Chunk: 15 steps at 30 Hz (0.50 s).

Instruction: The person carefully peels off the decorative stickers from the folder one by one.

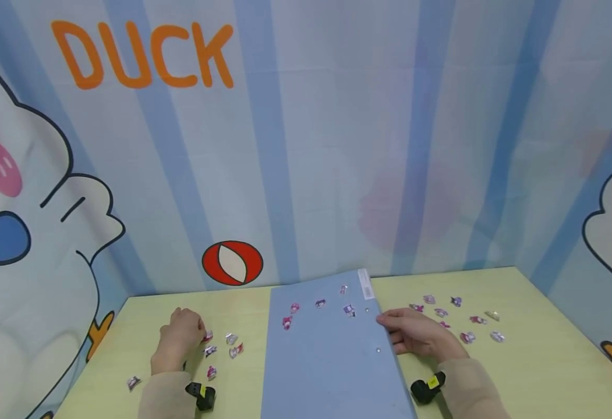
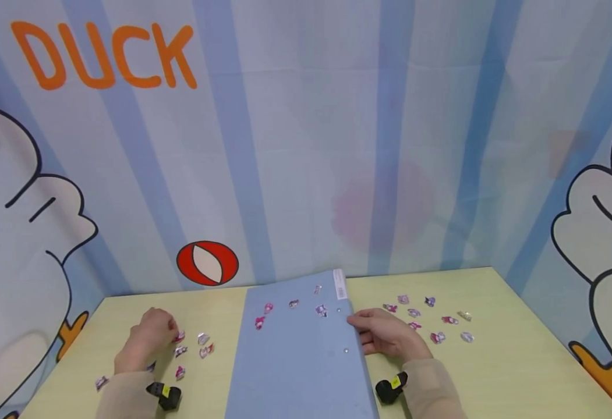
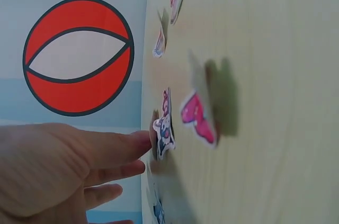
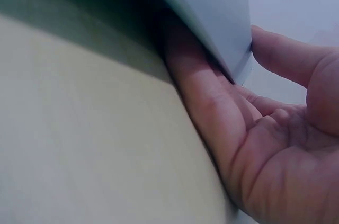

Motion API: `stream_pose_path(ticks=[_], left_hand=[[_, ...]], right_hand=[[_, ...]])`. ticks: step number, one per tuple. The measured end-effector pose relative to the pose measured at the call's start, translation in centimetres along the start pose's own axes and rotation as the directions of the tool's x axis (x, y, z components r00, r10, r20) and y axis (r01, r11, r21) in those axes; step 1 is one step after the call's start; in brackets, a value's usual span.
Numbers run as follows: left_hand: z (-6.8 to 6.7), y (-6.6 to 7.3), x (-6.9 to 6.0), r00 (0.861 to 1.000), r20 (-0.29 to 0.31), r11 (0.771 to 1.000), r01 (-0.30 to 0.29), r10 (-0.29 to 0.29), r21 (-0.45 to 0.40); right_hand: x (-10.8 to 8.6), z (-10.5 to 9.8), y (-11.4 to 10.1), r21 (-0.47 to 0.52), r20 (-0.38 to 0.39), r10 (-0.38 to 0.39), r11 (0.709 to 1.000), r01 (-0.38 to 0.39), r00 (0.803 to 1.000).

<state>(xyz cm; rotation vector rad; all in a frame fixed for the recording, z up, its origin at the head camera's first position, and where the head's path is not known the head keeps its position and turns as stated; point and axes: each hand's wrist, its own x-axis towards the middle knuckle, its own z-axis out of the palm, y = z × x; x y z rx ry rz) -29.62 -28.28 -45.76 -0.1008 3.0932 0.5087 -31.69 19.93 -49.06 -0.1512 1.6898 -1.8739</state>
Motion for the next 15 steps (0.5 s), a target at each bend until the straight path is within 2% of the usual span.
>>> stream_pose_path(ticks=[10,15], left_hand=[[-0.6,0.6,-0.8,1.000,-0.014,1.000,0.005,-0.004,0.007],[-0.4,1.2,-0.4,0.999,0.000,0.999,0.039,-0.039,0.015]], right_hand=[[0.1,-0.1,0.0,0.005,-0.004,0.006,1.000,-0.006,1.000],[0.0,0.0,0.0,0.008,-0.006,0.001,1.000,-0.001,1.000]])
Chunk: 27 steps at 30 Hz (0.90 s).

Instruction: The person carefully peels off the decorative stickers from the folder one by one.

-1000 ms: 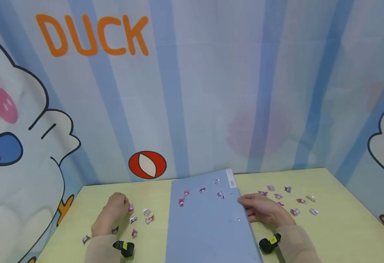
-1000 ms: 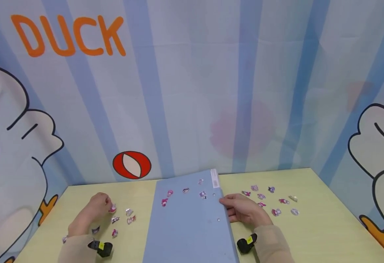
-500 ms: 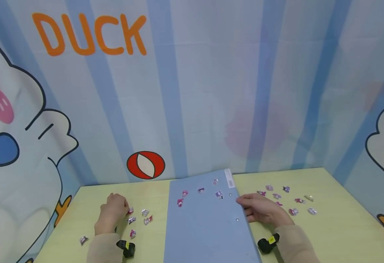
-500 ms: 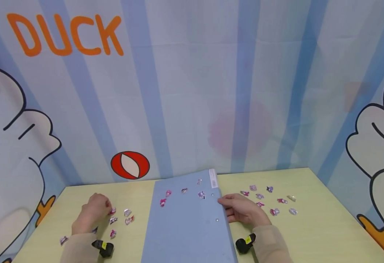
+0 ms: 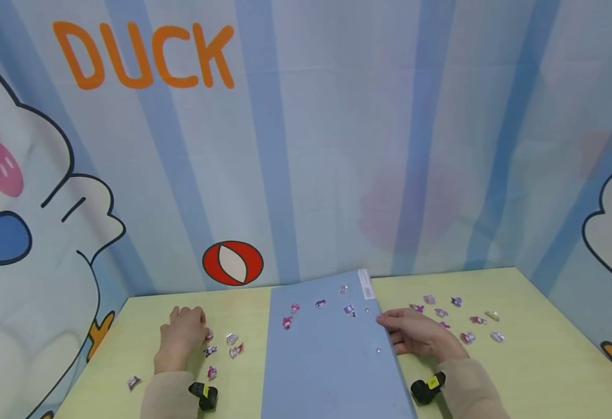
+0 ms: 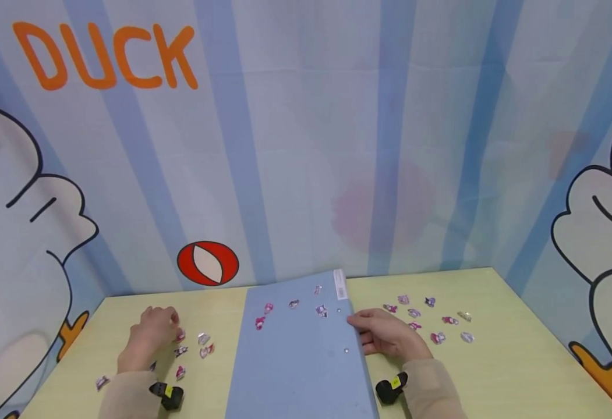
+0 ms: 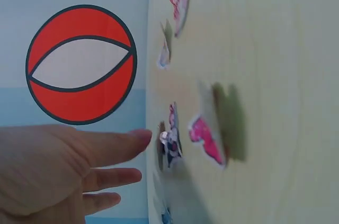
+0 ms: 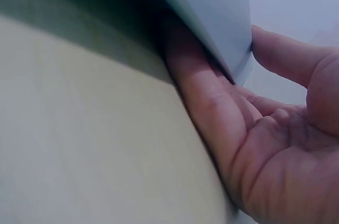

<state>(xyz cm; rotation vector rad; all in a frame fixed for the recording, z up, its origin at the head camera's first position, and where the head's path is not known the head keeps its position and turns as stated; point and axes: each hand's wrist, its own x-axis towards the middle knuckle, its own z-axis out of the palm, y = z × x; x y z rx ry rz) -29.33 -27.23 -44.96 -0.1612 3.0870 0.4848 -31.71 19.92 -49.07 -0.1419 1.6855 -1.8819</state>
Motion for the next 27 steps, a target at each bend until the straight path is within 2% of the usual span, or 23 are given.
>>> stream_pose_path(ticks=[3,12,17,22,27], left_hand=[[-0.1,0.6,0.2,1.000,0.006,1.000,-0.011,0.011,-0.014],[0.2,3.2,0.3,0.991,-0.023,0.990,-0.134,0.133,-0.037],[0.5,5.2,0.5,0.980,-0.039,0.979,-0.196,0.194,-0.055],[1.4,7.0,0.8,0.968,-0.035,0.965,-0.251,0.249,-0.074],[2.6,8.9,1.2,0.962,-0.033,0.956,-0.273,0.271,-0.110]], right_hand=[[0.0,0.0,-0.1,0.001,0.004,0.000,1.000,0.000,1.000],[0.1,0.0,-0.1,-0.001,-0.002,0.010,1.000,-0.010,1.000],[0.0,-0.2,-0.2,-0.003,-0.008,0.007,1.000,-0.007,1.000],[0.0,-0.2,-0.2,0.001,0.014,0.010,1.000,-0.010,1.000],[0.1,0.0,-0.1,-0.002,-0.003,0.014,1.000,-0.014,1.000]])
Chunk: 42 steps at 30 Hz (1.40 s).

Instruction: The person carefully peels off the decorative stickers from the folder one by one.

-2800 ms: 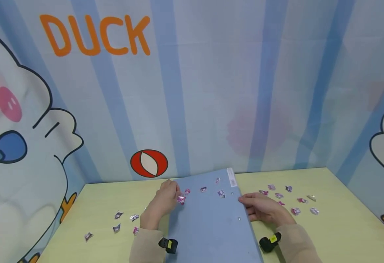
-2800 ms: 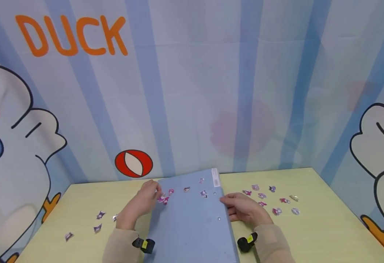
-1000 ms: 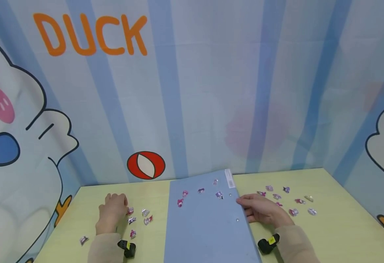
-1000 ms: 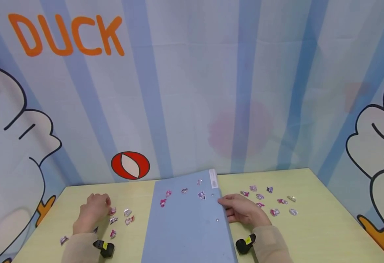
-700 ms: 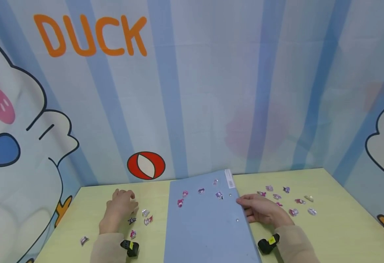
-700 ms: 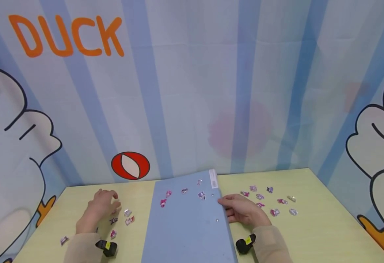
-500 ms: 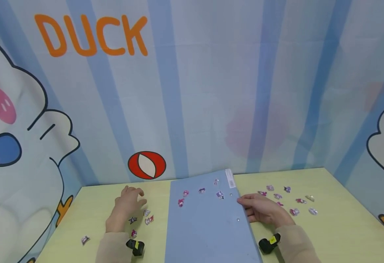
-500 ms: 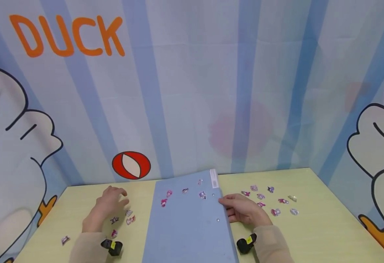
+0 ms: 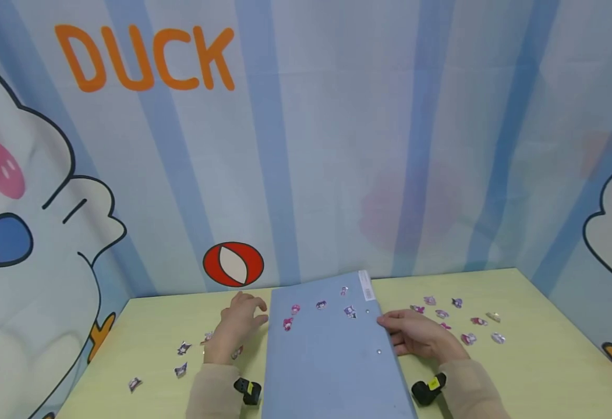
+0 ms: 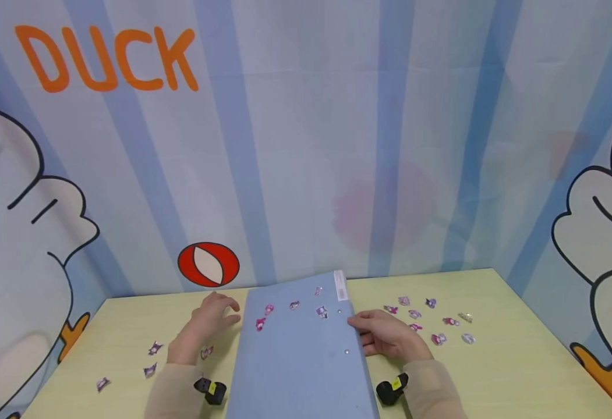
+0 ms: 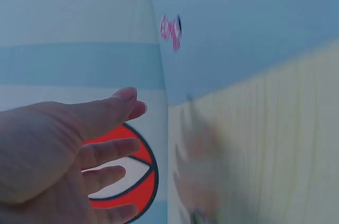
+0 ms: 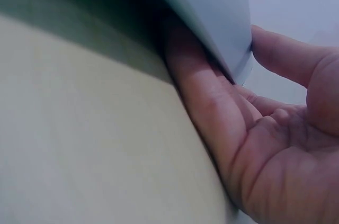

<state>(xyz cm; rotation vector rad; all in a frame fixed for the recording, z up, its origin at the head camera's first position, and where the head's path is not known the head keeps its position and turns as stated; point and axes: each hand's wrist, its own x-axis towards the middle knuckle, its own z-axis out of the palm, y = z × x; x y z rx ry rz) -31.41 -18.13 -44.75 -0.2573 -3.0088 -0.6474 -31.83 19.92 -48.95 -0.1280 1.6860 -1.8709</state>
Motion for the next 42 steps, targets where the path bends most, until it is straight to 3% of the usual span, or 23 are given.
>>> stream_pose_path(ticks=[7,13,42], left_hand=[[1.6,2.2,0.9,1.000,0.018,0.999,0.000,0.000,-0.032],[2.4,3.1,1.0,1.000,0.014,0.999,-0.017,0.018,-0.043],[2.9,3.8,1.0,0.998,0.056,1.000,0.021,-0.022,0.006]], right_hand=[[0.0,0.0,0.0,0.003,0.002,0.004,1.000,-0.004,1.000],[0.1,0.1,0.0,0.002,0.003,0.000,1.000,0.000,1.000],[0.0,0.0,0.0,-0.004,-0.015,-0.005,1.000,0.005,1.000]])
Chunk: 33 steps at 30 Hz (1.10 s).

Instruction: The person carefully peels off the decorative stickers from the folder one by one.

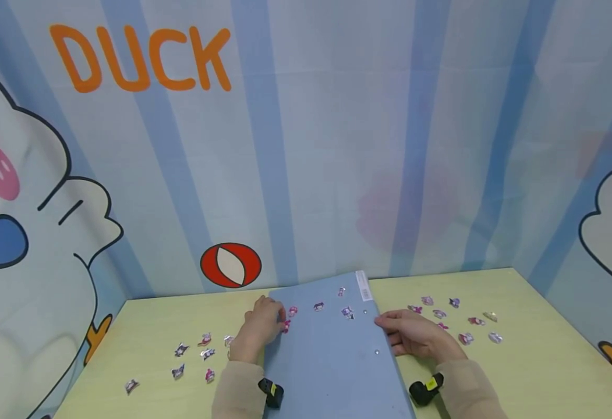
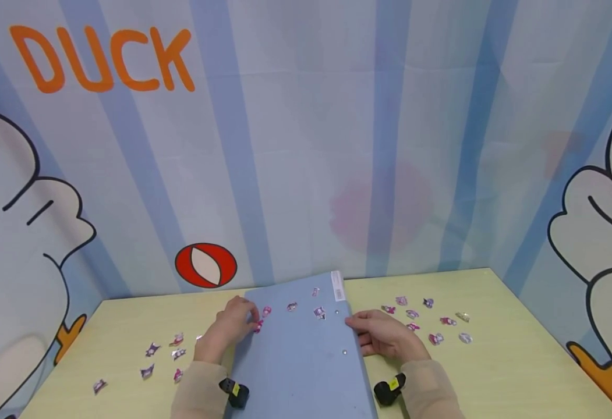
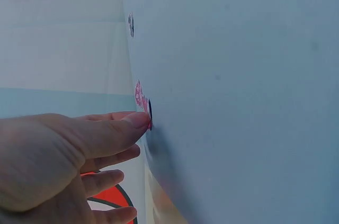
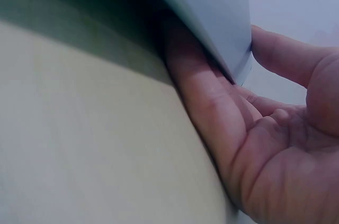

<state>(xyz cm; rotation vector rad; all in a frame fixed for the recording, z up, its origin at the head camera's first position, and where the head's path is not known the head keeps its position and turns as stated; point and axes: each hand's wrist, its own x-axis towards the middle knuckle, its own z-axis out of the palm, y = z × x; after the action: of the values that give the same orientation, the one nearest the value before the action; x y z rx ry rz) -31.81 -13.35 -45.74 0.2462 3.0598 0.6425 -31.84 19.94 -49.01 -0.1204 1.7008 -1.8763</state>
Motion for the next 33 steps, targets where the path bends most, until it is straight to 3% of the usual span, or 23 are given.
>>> stream_pose_path(ticks=[7,17,33], left_hand=[[0.0,-0.1,0.0,1.000,-0.010,0.999,0.012,-0.012,0.032],[0.2,0.0,-0.3,0.996,-0.084,0.989,0.001,0.012,0.148],[-0.9,1.3,-0.6,0.995,-0.059,0.989,-0.075,0.083,0.130]], right_hand=[[0.0,0.2,0.0,0.006,0.007,0.000,1.000,0.000,1.000],[0.2,0.4,0.0,0.000,0.013,0.001,1.000,-0.001,1.000],[-0.2,0.3,-0.3,-0.006,-0.005,0.008,1.000,-0.008,1.000]])
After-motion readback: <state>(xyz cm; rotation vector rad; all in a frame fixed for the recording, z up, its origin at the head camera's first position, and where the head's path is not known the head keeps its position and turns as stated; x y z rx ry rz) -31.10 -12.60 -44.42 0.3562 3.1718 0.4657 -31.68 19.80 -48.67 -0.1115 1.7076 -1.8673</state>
